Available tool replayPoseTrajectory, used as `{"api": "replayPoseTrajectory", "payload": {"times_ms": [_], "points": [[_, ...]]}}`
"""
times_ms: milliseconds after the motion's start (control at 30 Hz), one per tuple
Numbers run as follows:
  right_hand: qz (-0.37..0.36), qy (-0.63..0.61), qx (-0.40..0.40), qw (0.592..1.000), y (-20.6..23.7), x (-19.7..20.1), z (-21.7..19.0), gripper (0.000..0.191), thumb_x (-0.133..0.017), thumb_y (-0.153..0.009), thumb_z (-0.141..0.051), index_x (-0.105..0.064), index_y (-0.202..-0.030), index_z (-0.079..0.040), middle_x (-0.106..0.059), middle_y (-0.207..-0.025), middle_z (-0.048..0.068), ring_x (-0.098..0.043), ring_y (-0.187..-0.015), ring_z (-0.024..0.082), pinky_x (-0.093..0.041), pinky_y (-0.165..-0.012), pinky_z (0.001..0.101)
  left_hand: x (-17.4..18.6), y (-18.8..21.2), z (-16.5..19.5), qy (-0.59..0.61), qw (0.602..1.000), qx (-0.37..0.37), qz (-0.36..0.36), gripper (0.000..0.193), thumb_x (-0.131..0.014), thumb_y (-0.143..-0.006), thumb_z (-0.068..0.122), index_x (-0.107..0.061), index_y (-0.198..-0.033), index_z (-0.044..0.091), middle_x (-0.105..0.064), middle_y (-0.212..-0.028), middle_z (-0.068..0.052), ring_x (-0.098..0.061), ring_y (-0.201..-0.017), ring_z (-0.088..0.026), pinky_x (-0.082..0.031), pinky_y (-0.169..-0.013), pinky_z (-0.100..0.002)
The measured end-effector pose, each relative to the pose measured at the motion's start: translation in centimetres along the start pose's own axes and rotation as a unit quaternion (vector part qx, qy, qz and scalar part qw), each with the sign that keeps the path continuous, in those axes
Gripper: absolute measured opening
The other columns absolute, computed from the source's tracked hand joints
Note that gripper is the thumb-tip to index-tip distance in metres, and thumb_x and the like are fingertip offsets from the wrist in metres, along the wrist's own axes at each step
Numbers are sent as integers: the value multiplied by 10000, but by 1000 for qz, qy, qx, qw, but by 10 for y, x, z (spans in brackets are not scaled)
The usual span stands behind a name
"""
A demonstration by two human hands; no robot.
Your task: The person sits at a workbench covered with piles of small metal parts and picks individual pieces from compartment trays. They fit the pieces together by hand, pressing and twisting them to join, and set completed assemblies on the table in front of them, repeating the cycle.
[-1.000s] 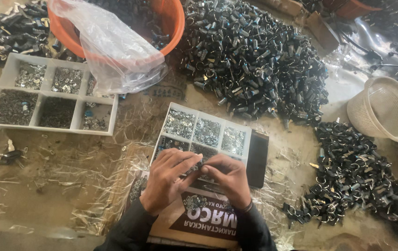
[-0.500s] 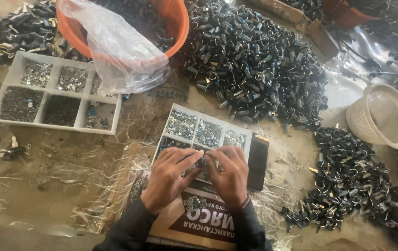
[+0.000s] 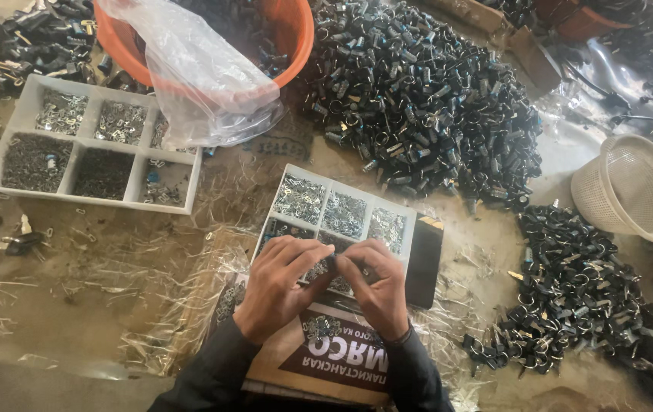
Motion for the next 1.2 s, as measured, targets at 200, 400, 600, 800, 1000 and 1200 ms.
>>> {"api": "replayPoseTrajectory", "payload": {"times_ms": [200,400,600,800,1000,1200], "points": [[-7,9,5,1000,-1,-3,-5,95,-746,-901,-60,-771,-979,-11,-721,-942,61,-670,-859,144,-525,-743,269,2,0,0,-3,1000,4,8,393,-852,-799,146,-733,-1166,71,-703,-1094,-57,-664,-1009,-248,-520,-903,-381],[-6,25,11,1000,0,-1,-9,97,-751,-897,-56,-778,-981,-16,-728,-939,64,-680,-880,153,-532,-753,273,1,2,1,-6,1000,2,5,391,-838,-807,136,-739,-1180,72,-688,-1096,-65,-654,-1011,-267,-519,-904,-388],[11,37,-22,999,0,-2,8,89,-798,-848,-45,-796,-935,-27,-743,-873,56,-695,-791,139,-539,-682,259,-4,3,2,-15,999,-26,-18,406,-815,-830,127,-722,-1220,60,-681,-1111,-83,-654,-1027,-278,-515,-914,-408],[-28,-216,-123,968,-6,-8,33,111,-783,-863,-35,-731,-961,-40,-726,-919,59,-694,-831,131,-568,-750,266,1,6,-1,-6,1000,-18,-5,405,-810,-836,164,-722,-1219,69,-689,-1112,-78,-654,-1022,-277,-512,-928,-412],[-23,330,82,940,-10,-24,-7,79,-762,-792,-85,-744,-860,-49,-707,-939,64,-605,-891,226,-501,-763,327,-5,4,-4,-11,1000,-7,-14,392,-802,-869,200,-718,-1227,62,-691,-1140,-83,-661,-1017,-251,-514,-946,-408],[84,263,108,955,-2,4,-35,94,-803,-839,-133,-792,-922,-90,-706,-892,36,-593,-855,204,-491,-755,340,4,3,-1,-7,1000,-3,0,388,-820,-837,194,-730,-1191,62,-701,-1101,-76,-658,-997,-273,-506,-917,-409]]}}
Point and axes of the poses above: each hand's wrist, its own y-axis away from the middle knuckle, its own x-axis out of the back of the hand, z = x × y, the point moved 9 cm from there along -y, towards the middle knuckle
